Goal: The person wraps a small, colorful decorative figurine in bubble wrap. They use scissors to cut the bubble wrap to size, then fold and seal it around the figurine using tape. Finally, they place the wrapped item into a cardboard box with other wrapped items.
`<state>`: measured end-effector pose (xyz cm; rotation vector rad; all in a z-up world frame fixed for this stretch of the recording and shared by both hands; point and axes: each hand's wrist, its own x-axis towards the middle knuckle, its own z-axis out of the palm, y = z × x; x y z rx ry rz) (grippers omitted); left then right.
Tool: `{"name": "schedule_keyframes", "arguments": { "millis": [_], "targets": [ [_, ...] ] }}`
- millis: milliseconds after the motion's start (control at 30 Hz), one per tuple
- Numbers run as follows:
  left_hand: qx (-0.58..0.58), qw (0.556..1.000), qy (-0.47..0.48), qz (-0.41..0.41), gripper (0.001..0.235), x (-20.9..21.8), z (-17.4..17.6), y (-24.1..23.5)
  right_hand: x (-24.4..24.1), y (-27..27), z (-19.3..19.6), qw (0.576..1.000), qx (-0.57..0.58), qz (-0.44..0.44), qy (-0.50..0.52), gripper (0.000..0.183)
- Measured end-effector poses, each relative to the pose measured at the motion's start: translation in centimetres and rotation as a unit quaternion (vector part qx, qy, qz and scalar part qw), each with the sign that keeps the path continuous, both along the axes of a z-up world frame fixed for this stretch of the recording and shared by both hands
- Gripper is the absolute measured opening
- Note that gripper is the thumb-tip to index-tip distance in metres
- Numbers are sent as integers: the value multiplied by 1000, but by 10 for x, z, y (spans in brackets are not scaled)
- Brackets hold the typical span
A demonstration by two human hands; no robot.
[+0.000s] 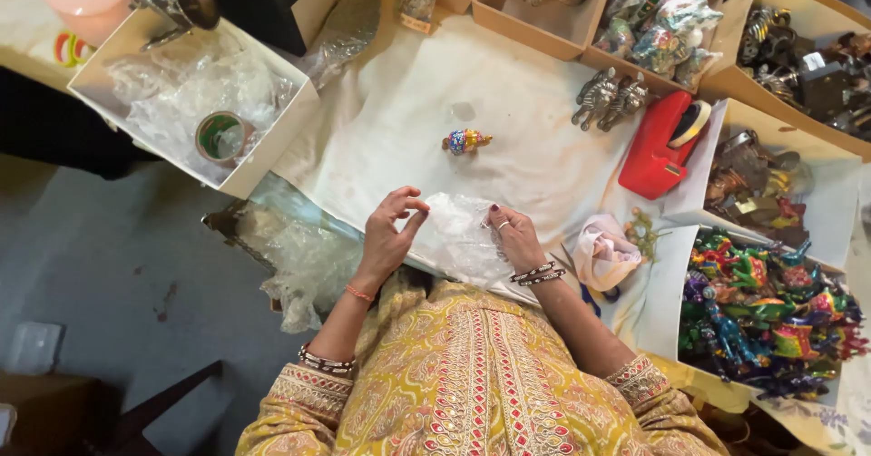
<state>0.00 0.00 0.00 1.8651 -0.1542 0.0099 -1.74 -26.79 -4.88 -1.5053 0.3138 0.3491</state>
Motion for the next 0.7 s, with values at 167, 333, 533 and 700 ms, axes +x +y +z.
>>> {"name": "schedule_keyframes", "arguments": {
  "millis": [167,333,533,700],
  "targets": [
    [-110,989,97,-23,63,-11,33,-4,2,15,17,997,25,73,-5,42],
    [-91,991,13,-93,49,-29,-13,-2,7,34,11,989,30,145,-10,40],
    [-107,981,160,23,28,-24,-25,40,7,51,-4,981,-17,191,-15,40],
    [-158,958,109,212,29,-19,-39,87,6,64,-21,979,4,196,-54,43]
  ]
}}
